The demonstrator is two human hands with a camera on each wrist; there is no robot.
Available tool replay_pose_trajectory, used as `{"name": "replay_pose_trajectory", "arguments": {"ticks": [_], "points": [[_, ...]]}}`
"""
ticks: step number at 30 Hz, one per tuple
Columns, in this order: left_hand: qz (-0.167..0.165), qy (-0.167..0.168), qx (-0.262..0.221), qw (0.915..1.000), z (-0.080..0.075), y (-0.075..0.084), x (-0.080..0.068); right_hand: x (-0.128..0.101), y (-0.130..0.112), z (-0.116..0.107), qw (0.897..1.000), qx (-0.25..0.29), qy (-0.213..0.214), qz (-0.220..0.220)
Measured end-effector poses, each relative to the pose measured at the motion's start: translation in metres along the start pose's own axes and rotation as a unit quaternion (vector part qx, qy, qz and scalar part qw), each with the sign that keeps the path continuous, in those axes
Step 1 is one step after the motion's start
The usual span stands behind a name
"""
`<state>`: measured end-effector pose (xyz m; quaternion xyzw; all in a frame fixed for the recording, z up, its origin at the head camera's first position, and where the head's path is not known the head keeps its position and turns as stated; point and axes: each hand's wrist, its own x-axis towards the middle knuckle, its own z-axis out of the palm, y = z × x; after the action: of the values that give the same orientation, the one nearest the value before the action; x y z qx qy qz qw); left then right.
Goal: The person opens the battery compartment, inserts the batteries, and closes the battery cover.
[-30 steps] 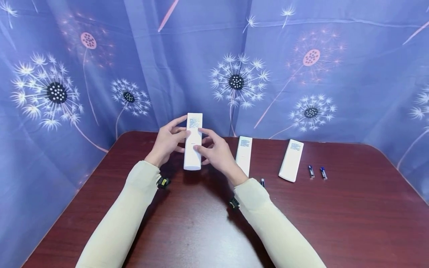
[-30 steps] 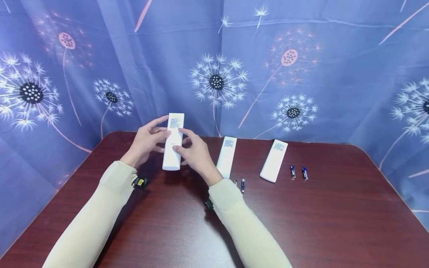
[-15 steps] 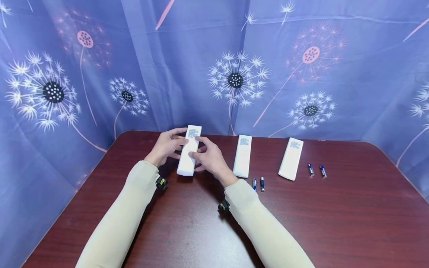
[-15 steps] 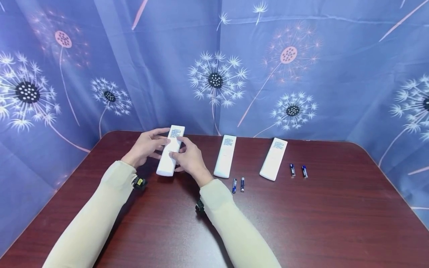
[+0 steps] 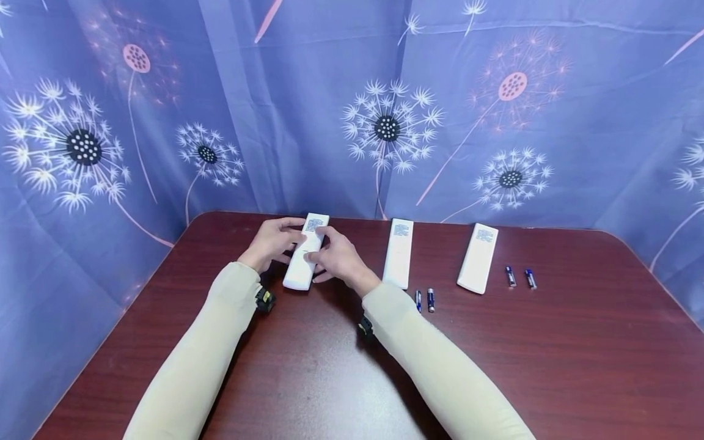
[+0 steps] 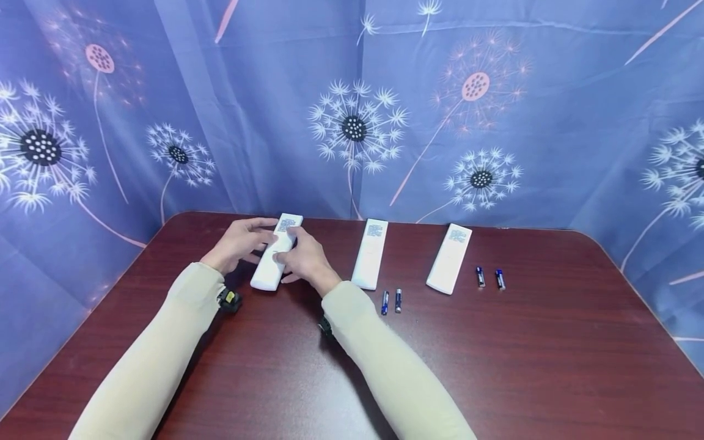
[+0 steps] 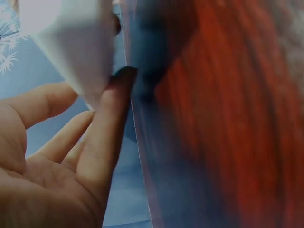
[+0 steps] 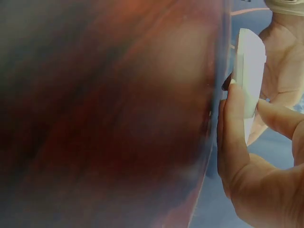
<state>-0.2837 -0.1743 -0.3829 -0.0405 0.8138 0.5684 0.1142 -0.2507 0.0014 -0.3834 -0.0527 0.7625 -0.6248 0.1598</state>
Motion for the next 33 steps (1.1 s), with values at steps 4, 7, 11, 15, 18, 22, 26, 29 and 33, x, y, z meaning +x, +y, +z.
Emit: {"name": "replay_pose_trajectory", "arguments": {"ticks": [4,7,11,15,18,22,26,29,33], "points": [[-0.013,-0.002,0.014,0.9998,-0.0014,0.0002,-0.0004,0.0030,0.0003,0.0012,1.000,-0.005,-0.012,0.011],[-0.012,0.004,0.024,0.9996,-0.0009,0.0010,-0.0016,0.0051,0.0007,0.0012,1.000,0.000,-0.018,0.018],[-0.005,0.019,0.044,0.9988,-0.0005,0.0009,-0.0030,0.0068,0.0000,0.0020,1.000,-0.018,-0.010,0.017],[-0.003,0.035,0.061,0.9975,-0.0001,0.0013,-0.0035,0.0083,-0.0020,0.0033,0.998,-0.064,0.000,0.009],[-0.005,0.043,0.067,0.9968,0.0002,0.0015,-0.0044,0.0086,-0.0037,0.0041,0.995,-0.101,0.002,0.008],[-0.005,0.053,0.073,0.9959,0.0003,0.0025,-0.0059,0.0082,-0.0055,0.0044,0.991,-0.131,0.004,0.011],[0.002,0.060,0.089,0.9943,0.0011,0.0035,-0.0070,0.0086,-0.0049,0.0043,0.991,-0.132,0.004,0.009],[0.006,0.063,0.102,0.9928,0.0010,0.0043,-0.0077,0.0087,-0.0044,0.0044,0.991,-0.134,0.003,0.004],[0.008,0.062,0.107,0.9923,0.0002,0.0054,-0.0085,0.0086,-0.0039,0.0050,0.990,-0.139,0.000,0.000]]}}
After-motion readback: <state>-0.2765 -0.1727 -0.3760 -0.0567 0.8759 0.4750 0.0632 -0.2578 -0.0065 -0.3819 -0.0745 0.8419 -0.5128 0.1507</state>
